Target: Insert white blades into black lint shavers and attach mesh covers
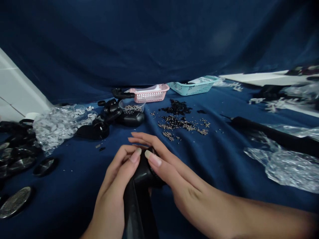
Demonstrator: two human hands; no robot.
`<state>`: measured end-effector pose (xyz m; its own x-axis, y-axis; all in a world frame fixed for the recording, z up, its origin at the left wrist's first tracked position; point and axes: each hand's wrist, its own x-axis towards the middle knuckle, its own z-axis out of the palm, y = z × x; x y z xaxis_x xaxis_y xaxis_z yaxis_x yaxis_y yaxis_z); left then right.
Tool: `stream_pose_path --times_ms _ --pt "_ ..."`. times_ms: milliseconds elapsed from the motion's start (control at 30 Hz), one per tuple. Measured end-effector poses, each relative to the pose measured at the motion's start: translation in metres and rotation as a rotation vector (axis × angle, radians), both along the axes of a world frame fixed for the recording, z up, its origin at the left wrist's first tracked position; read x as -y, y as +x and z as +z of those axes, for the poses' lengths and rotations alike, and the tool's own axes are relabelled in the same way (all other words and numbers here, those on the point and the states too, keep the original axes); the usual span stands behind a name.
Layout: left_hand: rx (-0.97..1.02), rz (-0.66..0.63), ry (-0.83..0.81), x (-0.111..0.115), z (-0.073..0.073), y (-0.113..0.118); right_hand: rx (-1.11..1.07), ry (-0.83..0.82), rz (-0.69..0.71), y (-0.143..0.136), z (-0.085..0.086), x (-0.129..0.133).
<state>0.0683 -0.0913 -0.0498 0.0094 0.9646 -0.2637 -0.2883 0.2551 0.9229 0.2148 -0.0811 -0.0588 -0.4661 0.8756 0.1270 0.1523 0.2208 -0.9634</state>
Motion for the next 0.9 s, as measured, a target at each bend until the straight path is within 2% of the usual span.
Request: stream_pose_path --times_ms 100,167,233,333,433,500,633,767,900 --pt "-0.010 0.010 0.120 -0.001 0.007 -0.001 -0.024 0.026 0.009 0.001 0.006 -0.002" --pt "0.024 -0.015 0.132 -0.002 0.007 -0.003 0.006 0.055 0.037 0.003 0.009 -0.005" --pt "0.086 -0.045 0.059 -0.005 0.005 -0.005 0.069 0.101 0.077 0.005 0.009 -0.009" --pt "0.212 -0.007 -0.071 -0.010 -0.003 -0.007 0.187 0.209 0.135 0.011 0.010 -0.017" --pt "0.277 0.013 -0.251 -0.014 -0.011 -0.010 0.283 0.300 0.129 0.016 0.009 -0.024" --pt "0.298 -0.026 -0.327 -0.016 -0.016 -0.013 0.309 0.318 0.119 0.019 0.009 -0.028" --pt "0.390 -0.134 -0.281 -0.020 -0.021 -0.014 0.298 0.325 0.154 0.023 0.011 -0.032" --pt "0.467 -0.087 -0.295 -0.022 -0.024 -0.009 0.254 0.352 0.168 0.027 0.018 -0.038" --pt "0.401 -0.097 -0.298 -0.019 -0.028 -0.008 0.222 0.375 0.178 0.031 0.022 -0.044"
